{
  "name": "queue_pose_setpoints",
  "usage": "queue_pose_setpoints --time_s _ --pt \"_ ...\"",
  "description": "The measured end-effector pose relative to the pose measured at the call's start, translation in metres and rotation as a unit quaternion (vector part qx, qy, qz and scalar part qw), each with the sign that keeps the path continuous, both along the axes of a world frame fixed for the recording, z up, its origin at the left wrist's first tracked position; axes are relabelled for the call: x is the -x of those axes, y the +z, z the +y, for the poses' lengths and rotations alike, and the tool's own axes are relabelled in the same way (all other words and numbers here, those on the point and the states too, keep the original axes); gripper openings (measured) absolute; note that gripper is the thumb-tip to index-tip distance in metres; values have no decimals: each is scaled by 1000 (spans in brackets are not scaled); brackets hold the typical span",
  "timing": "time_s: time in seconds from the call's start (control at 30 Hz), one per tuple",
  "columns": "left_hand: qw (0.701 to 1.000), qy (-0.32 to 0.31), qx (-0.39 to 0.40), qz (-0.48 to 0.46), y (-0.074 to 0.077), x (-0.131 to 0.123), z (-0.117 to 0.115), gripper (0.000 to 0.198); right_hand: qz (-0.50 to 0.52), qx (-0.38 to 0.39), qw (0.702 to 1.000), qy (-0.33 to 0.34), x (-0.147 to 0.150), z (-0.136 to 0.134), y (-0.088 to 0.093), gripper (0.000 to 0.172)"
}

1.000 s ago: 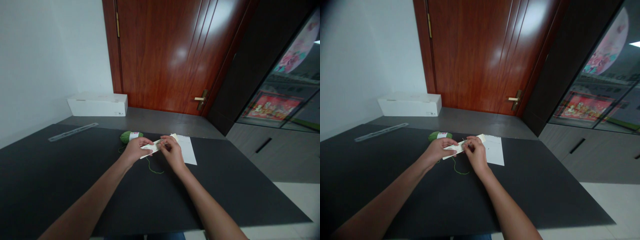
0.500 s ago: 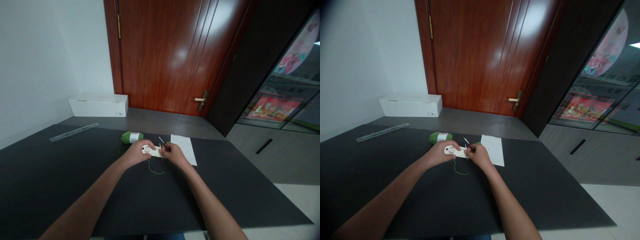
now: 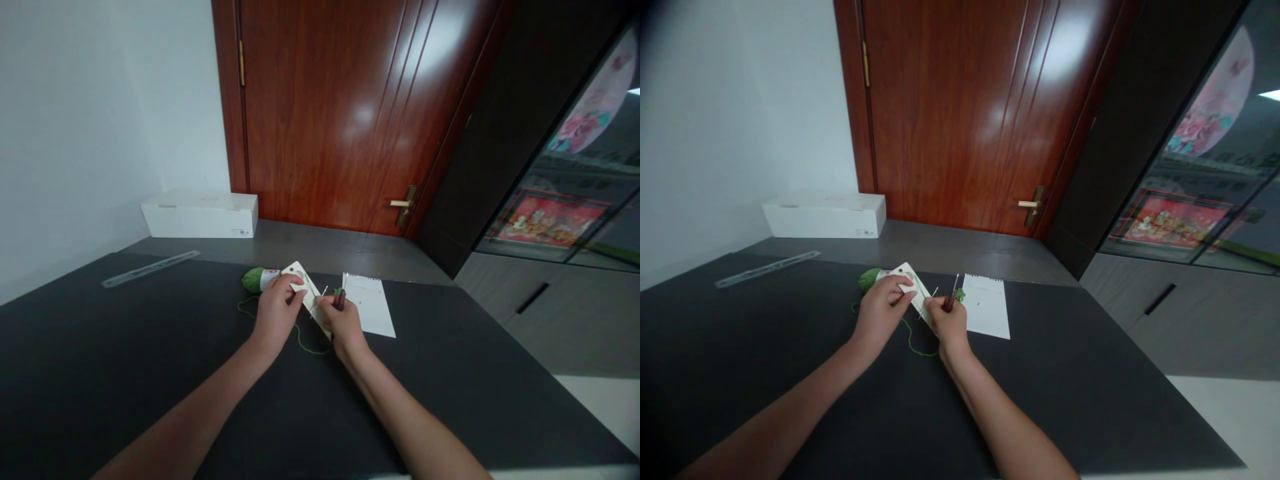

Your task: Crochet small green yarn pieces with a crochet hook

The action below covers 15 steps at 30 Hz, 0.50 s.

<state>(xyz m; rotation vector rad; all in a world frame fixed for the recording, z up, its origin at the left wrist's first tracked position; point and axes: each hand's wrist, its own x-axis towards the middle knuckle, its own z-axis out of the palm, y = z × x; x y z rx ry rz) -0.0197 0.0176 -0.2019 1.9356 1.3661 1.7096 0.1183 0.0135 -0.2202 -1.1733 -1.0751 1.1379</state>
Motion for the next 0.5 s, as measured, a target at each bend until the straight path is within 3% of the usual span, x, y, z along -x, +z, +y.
queue_pose_setpoints --time_s 0.17,0.37,0.5 --pt "999 30 -14 -37 0 -8 -6 10 210 -13 978 4 20 -18 4 38" --pt "994 48 -4 -98 3 -14 -11 4 208 -12 978 -5 27 -28 1 41" --pt "986 5 56 -156 5 -11 -8 6 199 -11 980 4 28 -29 -4 43"
